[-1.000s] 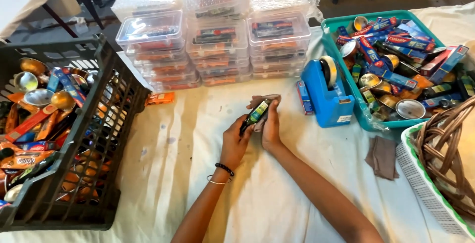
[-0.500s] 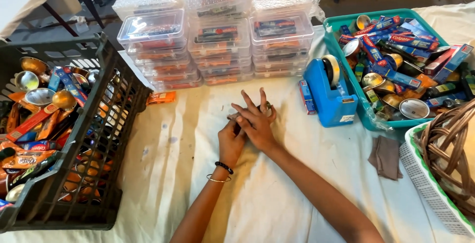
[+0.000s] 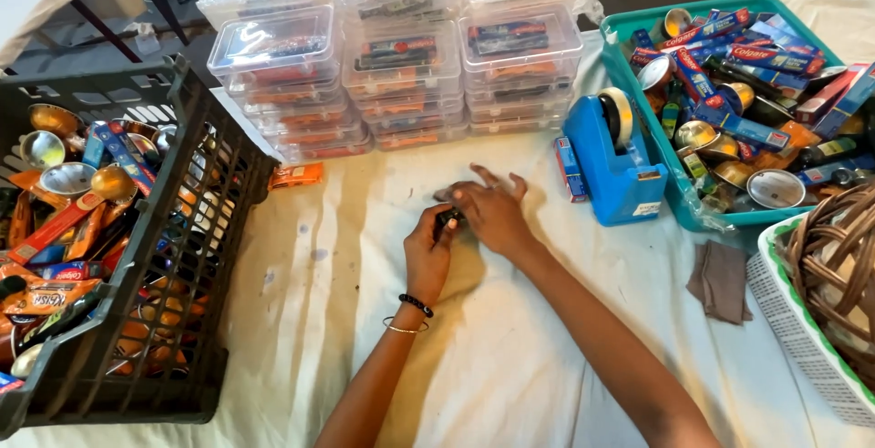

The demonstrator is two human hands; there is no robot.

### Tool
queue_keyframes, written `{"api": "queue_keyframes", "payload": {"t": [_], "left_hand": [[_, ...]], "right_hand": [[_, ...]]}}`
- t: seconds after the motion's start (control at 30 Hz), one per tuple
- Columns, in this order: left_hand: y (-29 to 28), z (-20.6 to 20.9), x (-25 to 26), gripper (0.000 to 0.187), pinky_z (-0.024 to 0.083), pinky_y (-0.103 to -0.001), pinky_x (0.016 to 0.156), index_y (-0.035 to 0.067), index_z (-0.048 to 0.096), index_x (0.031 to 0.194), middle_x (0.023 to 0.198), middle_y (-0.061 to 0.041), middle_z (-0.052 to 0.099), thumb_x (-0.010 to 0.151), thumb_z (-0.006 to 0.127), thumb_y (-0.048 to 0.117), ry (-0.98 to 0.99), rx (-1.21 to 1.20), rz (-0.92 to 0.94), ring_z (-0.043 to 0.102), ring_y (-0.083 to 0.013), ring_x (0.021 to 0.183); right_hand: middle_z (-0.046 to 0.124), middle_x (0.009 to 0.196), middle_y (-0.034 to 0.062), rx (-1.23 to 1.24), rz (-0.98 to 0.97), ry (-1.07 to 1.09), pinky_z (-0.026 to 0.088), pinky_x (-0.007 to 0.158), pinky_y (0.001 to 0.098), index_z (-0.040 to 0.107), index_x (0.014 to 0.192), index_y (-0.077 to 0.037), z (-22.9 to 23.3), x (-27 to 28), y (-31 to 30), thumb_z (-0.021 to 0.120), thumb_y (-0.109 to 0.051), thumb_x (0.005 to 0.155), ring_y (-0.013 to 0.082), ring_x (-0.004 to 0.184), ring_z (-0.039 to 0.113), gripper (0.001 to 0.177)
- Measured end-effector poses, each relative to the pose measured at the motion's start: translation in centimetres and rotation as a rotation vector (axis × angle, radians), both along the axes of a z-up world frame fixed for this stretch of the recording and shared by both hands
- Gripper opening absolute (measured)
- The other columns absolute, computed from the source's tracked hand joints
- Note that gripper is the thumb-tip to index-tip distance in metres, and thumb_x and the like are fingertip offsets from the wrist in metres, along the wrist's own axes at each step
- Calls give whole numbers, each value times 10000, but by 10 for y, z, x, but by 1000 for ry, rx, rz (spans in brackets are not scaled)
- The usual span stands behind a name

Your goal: Sorting various small items and checking them on a workbench.

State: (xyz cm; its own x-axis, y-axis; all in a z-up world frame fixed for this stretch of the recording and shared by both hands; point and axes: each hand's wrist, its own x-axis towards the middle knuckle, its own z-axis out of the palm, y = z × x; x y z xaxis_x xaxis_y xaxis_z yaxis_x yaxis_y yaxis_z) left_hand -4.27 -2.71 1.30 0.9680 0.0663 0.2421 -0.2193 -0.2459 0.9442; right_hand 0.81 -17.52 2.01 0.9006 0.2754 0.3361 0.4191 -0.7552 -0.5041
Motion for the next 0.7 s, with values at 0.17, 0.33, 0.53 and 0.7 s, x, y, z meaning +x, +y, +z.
{"api": "queue_keyframes", "payload": {"t": [0.17, 0.33, 0.53, 0.7], "left_hand": [[-1, -1, 1, 221, 537, -258, 751, 62, 644, 1211, 886, -72, 749, 991, 630, 74, 16, -58, 12, 667, -108, 800], [-3, -6, 1, 232, 547, -255, 741, 67, 646, 1225, 878, -67, 732, 996, 616, 56, -42, -59, 23, 676, -105, 798], [-3, 5, -4, 276, 532, -244, 727, 66, 616, 1274, 846, -53, 704, 1000, 619, 94, -57, -80, 8, 648, -105, 770], [-7, 6, -4, 244, 548, -240, 709, 16, 634, 1192, 870, -20, 725, 1014, 641, 183, -70, -125, -13, 674, -95, 762]], "right_hand": [[713, 1208, 38, 47, -163, 1, 110, 1065, 635, 682, 1322, -224, -6, 14, -24, 366, -363, 1071, 275, 1411, 422, 427], [732, 1175, 73, 19, -215, -92, 185, 1092, 584, 728, 1249, -158, -9, 11, -21, 406, -311, 1082, 246, 1341, 532, 394], [761, 1124, 51, 71, -228, -161, 246, 1063, 529, 757, 1154, -117, -12, 14, -20, 452, -282, 1059, 232, 1243, 605, 359], [750, 1188, 24, 65, -207, -209, 272, 1069, 477, 733, 1184, -118, -8, 7, -25, 456, -293, 1067, 209, 1268, 602, 348]]}}
